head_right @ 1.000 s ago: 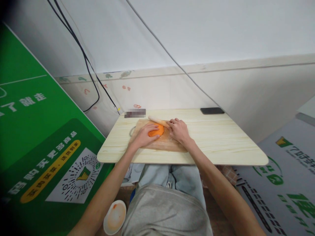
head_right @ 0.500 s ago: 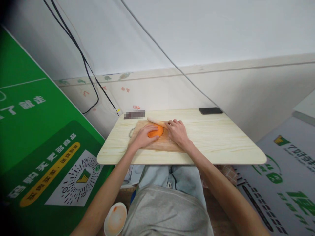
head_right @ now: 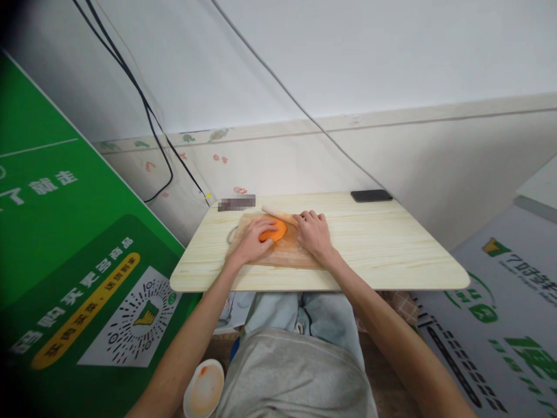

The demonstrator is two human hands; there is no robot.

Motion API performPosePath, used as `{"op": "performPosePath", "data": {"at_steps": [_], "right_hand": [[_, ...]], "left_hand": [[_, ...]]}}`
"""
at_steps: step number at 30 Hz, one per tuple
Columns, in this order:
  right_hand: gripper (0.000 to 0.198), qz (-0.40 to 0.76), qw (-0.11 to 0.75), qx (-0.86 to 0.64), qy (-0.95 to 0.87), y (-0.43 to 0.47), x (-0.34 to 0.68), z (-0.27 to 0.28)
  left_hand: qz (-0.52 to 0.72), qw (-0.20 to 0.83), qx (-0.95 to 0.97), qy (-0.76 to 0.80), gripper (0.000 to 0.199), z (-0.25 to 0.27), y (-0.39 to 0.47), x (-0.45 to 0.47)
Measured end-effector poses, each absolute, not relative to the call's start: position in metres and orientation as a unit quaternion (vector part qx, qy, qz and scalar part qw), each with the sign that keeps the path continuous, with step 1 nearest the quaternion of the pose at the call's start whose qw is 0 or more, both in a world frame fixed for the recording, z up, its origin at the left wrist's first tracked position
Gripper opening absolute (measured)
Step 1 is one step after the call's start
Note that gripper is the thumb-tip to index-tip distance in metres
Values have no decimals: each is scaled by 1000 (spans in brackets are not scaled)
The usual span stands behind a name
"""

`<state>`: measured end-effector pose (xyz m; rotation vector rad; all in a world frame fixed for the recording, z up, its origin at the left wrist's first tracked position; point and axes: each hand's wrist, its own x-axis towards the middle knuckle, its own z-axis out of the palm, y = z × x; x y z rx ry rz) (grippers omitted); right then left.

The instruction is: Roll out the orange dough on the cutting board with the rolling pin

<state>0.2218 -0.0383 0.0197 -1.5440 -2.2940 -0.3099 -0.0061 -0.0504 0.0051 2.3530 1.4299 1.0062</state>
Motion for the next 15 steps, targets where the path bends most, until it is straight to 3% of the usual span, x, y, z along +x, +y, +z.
{"op": "performPosePath", "data": {"at_steps": [2,6,15], "right_hand": [[37,-105,182,-544,-812,-38,222,20],[37,-100,192,-537,-815,-39,222,21],[35,-94,202,-510,-831,-38,224,21]], "left_hand": [[324,73,787,520,25,7,-53,-4],[298,45,785,541,36,7,-53,-3],[318,26,797,513,31,-1,-46,-5]]}}
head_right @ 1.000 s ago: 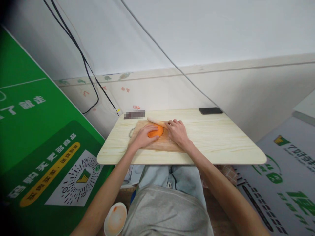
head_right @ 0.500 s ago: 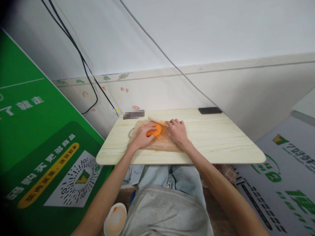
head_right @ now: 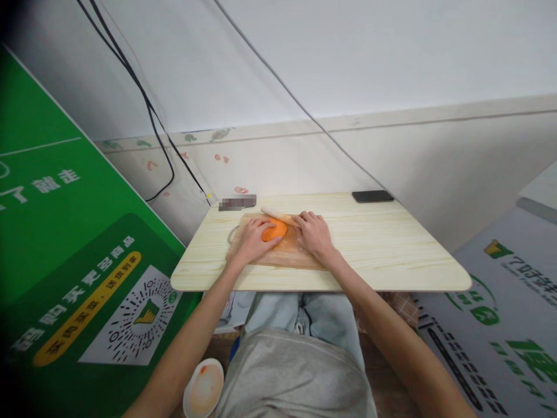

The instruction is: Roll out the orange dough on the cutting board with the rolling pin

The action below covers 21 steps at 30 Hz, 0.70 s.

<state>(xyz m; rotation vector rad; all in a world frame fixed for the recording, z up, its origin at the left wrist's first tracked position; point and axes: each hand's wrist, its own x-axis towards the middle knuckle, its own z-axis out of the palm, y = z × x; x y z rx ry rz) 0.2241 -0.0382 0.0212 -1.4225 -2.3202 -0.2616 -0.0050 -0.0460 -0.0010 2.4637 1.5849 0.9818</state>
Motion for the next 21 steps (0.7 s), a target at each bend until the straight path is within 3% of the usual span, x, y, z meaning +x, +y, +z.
{"op": "performPosePath", "data": {"at_steps": [21], "right_hand": [[32,-99,191,-483,-849,-42,224,24]], "left_hand": [[323,48,792,516,29,2,-48,-4]]}}
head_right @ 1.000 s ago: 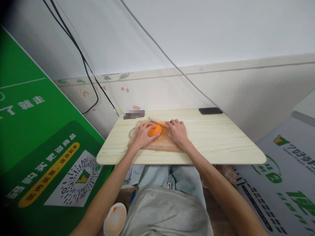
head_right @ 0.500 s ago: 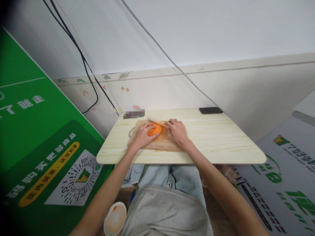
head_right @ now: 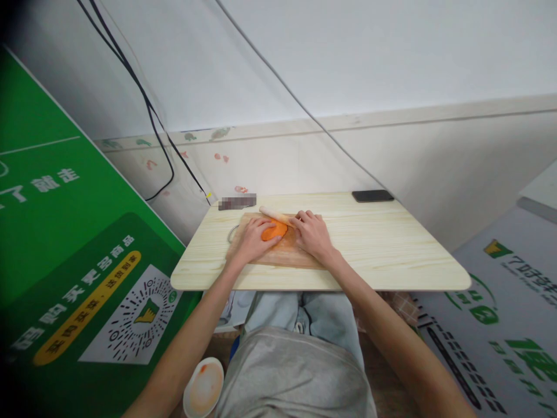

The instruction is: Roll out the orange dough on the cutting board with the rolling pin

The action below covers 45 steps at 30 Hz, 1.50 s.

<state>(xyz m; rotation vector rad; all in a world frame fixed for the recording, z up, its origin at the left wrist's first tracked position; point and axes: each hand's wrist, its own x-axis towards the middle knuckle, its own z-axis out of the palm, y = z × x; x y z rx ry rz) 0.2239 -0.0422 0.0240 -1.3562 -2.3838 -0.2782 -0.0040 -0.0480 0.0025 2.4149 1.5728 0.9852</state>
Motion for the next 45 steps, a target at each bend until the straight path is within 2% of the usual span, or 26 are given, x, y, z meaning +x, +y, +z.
{"op": "performPosePath", "data": {"at_steps": [7,20,33,40,45], "right_hand": [[37,-95,187,-547,-810,-41,221,19],[39,-103,161,-528,-828,-35,220,19],[36,-105,143,-510,-841,-34,219,21],[37,-102,160,-532,-825,-41,216,22],[35,-100,175,-548,-811,-46,216,26]], "left_hand": [[333,66,790,510,32,3,-49,-5],[331,106,789,507,33,0,-47,-8],[327,108,791,506,34,-1,-46,-8],[312,87,793,517,32,4,-49,-4],[282,16,765,579,51,10,-55,1]]}}
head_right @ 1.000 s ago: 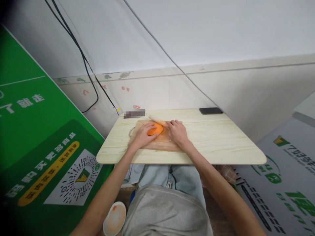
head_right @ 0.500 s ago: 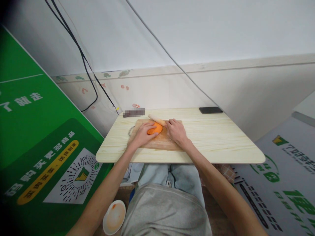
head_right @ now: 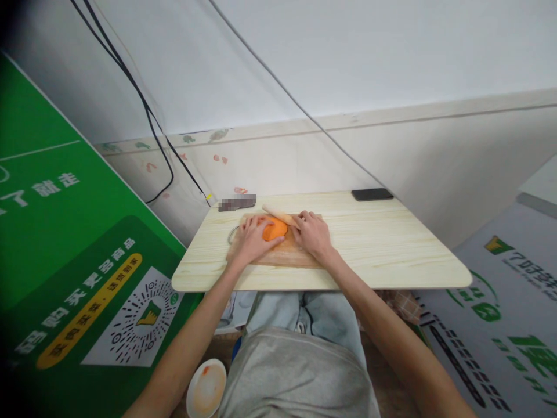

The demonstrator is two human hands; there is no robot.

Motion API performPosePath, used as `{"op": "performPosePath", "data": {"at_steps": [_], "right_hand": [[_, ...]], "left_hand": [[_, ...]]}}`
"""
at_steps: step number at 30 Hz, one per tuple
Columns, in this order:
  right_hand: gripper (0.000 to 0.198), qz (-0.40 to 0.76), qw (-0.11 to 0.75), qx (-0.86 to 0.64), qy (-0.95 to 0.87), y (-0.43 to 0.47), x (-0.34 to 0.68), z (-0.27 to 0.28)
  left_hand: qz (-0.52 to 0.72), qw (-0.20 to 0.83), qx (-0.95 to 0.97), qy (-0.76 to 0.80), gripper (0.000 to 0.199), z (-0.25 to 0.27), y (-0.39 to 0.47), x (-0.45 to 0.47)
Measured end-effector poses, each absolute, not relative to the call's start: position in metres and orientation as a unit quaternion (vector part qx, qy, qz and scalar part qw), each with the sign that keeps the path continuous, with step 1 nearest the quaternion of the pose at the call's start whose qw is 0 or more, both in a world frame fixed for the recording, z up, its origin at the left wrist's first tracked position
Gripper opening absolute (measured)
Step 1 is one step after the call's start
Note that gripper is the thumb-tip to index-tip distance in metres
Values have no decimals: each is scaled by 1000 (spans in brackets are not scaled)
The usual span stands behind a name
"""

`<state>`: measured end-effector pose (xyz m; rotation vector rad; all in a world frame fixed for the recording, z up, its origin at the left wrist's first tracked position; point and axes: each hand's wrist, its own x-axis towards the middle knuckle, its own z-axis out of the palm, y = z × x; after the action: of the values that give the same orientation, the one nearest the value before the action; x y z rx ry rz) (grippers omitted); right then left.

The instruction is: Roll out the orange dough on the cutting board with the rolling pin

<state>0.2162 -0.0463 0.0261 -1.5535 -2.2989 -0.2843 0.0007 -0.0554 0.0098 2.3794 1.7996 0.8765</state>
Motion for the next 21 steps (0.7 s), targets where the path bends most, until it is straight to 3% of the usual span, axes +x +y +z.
{"op": "performPosePath", "data": {"at_steps": [12,21], "right_hand": [[35,-87,175,-556,-808,-42,219,24],[36,-88,179,-544,-815,-38,222,20]], "left_hand": [[313,53,776,544,35,8,-52,-5],[334,104,789,505,39,2,-49,-8]]}}
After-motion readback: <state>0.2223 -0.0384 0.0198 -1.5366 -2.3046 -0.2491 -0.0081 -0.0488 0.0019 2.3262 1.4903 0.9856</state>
